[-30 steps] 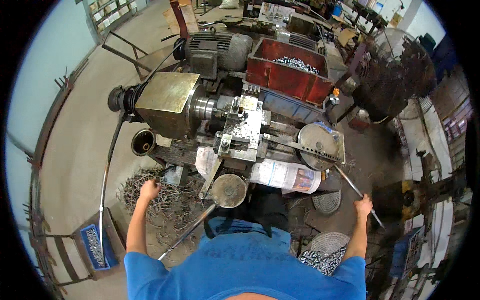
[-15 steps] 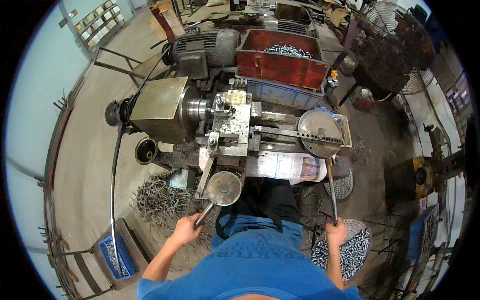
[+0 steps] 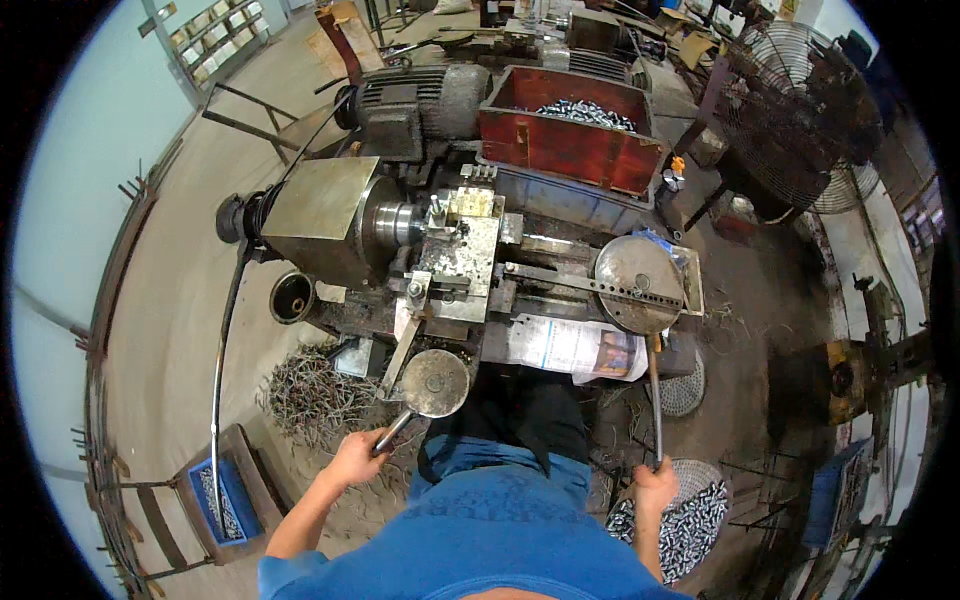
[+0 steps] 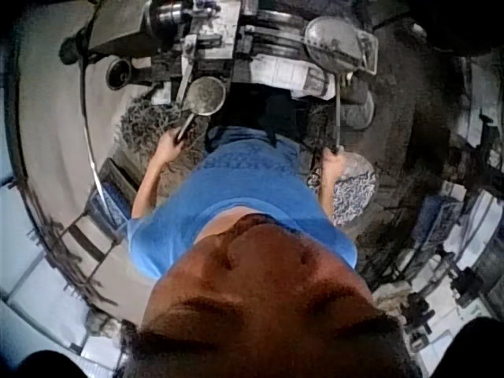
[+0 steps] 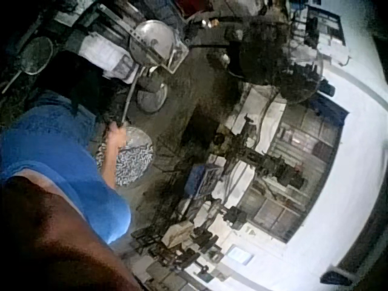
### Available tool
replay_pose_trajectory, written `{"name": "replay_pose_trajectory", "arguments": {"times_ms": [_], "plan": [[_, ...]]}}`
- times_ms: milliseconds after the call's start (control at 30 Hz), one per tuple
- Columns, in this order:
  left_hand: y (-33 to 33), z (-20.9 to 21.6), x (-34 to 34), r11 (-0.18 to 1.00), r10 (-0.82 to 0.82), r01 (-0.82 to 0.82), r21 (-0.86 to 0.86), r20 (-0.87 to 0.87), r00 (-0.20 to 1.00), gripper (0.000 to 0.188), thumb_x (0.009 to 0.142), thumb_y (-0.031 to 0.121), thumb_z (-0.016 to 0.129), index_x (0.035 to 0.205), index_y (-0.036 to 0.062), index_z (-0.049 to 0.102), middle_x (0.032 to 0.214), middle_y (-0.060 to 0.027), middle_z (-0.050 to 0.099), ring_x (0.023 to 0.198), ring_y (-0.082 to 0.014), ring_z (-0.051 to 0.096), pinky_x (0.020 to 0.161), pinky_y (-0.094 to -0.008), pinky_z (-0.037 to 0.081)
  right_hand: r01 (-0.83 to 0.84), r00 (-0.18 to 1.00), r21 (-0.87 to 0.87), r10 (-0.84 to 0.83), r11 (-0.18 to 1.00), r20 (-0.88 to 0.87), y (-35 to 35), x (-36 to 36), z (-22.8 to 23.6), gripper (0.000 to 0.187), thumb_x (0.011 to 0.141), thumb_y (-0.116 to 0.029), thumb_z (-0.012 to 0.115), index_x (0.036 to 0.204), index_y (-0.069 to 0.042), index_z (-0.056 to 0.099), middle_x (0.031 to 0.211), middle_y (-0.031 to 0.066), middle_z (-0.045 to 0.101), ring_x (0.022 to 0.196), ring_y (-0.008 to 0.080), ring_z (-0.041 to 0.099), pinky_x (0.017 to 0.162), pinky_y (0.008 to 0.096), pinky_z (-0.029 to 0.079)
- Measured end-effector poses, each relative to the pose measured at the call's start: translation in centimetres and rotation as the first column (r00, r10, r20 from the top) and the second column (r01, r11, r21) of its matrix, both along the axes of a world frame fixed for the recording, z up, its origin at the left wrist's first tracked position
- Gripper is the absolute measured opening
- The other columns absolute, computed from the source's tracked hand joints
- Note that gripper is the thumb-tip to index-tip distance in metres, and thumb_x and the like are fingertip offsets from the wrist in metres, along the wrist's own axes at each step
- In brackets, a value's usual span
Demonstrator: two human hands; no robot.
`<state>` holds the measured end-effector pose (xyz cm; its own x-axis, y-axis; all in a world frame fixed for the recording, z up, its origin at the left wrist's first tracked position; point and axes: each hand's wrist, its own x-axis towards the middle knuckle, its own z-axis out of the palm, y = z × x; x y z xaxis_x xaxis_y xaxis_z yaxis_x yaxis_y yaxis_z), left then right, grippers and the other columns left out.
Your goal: The person operates a metalworking lathe in a workshop, repeatedly inserting small metal rods into the machine's chuck. They use a long metal rod to manipulate the machine's controls and retrieve the processed metal pieces, which are collected in a basket on the floor.
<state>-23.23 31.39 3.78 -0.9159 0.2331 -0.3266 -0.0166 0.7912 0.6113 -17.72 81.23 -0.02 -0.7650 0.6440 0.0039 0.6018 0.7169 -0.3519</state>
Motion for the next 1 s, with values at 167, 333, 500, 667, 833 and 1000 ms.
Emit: {"name": "replay_pose_trajectory", "arguments": {"times_ms": [167, 333, 500, 667, 833, 1000], "plan": [[0.5, 0.7, 0.2, 1.0, 0.015, -0.015, 0.018, 0.031, 0.999, 0.029, 0.072, 0.013, 0.059, 0.101, 0.0078, 0.058, 0.074, -0.0184, 0.059, 0.07, -0.0376, 0.058, 0.063, -0.0428, 0.047, -0.151, 0.981, 0.392, 0.09, 0.908, 0.17, 12.4, -3.5, -0.8, 0.032, 0.063, -0.025, 0.064, 0.089, -0.007, 0.061, 0.067, 0.0205, 0.06, 0.065, 0.039, 0.06, 0.061, 0.0479, 0.047], [0.4, 0.8, -1.1, 0.99, -0.067, 0.037, 0.139, 0.219, 0.974, 0.029, 0.08, 0.021, 0.062, 0.106, 0.0073, 0.059, 0.073, -0.0137, 0.061, 0.068, -0.0272, 0.062, 0.063, -0.0381, 0.048, 0.068, 0.964, 0.576, -0.202, 0.815, 0.171, 21.0, -14.6, -0.6, 0.053, 0.07, -0.022, 0.061, 0.12, -0.009, 0.052, 0.106, 0.0106, 0.061, 0.101, 0.0289, 0.056, 0.087, 0.0482, 0.04], [-3.2, -1.2, -3.2, 0.631, 0.073, -0.393, 0.67, 0.453, 0.889, 0.037, 0.088, 0.034, 0.059, 0.106, 0.0011, 0.058, 0.083, -0.0056, 0.065, 0.076, -0.0163, 0.063, 0.069, -0.0314, 0.049, 0.072, 0.997, 0.545, -0.067, 0.835, -0.029, 16.2, -17.8, -2.8, 0.074, 0.065, -0.022, 0.062, 0.133, -0.003, 0.039, 0.13, 0.0184, 0.046, 0.125, 0.0305, 0.039, 0.107, 0.0482, 0.024], [-13.9, -9.1, -9.6, 0.9, 0.264, -0.331, -0.284, -0.249, 0.932, 0.045, 0.083, 0.039, 0.059, 0.106, 0.0001, 0.057, 0.087, -0.0184, 0.064, 0.078, -0.0317, 0.063, 0.068, -0.0401, 0.05, -0.192, 0.915, 0.4, 0.311, 0.896, -0.256, 8.6, -11.5, -5.1, 0.08, 0.058, -0.018, 0.062, 0.132, 0.002, 0.038, 0.134, 0.0225, 0.041, 0.129, 0.0379, 0.032, 0.108, 0.0493, 0.021], [-17.2, -12.9, -14.0, 0.787, 0.04, -0.159, -0.596, -0.208, 0.977, 0.046, 0.084, 0.046, 0.054, 0.095, 0.0026, 0.061, 0.082, -0.0199, 0.064, 0.077, -0.0358, 0.063, 0.066, -0.0447, 0.05, -0.351, 0.903, 0.083, 0.361, 0.933, -0.234, 3.4, -7.1, -7.5, 0.054, 0.054, -0.013, 0.062, 0.105, 0.005, 0.06, 0.113, 0.021, 0.056, 0.108, 0.0384, 0.049, 0.095, 0.0419, 0.038], [-15.5, -19.2, -14.2, 0.68, 0.298, -0.407, -0.61, -0.277, 0.914, 0.056, 0.087, 0.054, 0.044, 0.085, 0.0011, 0.063, 0.08, -0.0193, 0.065, 0.074, -0.0361, 0.064, 0.067, -0.0447, 0.051, -0.25, 0.957, -0.189, 0.212, 0.95, -0.199, 1.6, -6.6, -7.3, 0.041, 0.055, -0.017, 0.061, 0.093, -0.001, 0.068, 0.095, 0.0201, 0.064, 0.09, 0.0357, 0.06, 0.085, 0.0391, 0.046]]}}
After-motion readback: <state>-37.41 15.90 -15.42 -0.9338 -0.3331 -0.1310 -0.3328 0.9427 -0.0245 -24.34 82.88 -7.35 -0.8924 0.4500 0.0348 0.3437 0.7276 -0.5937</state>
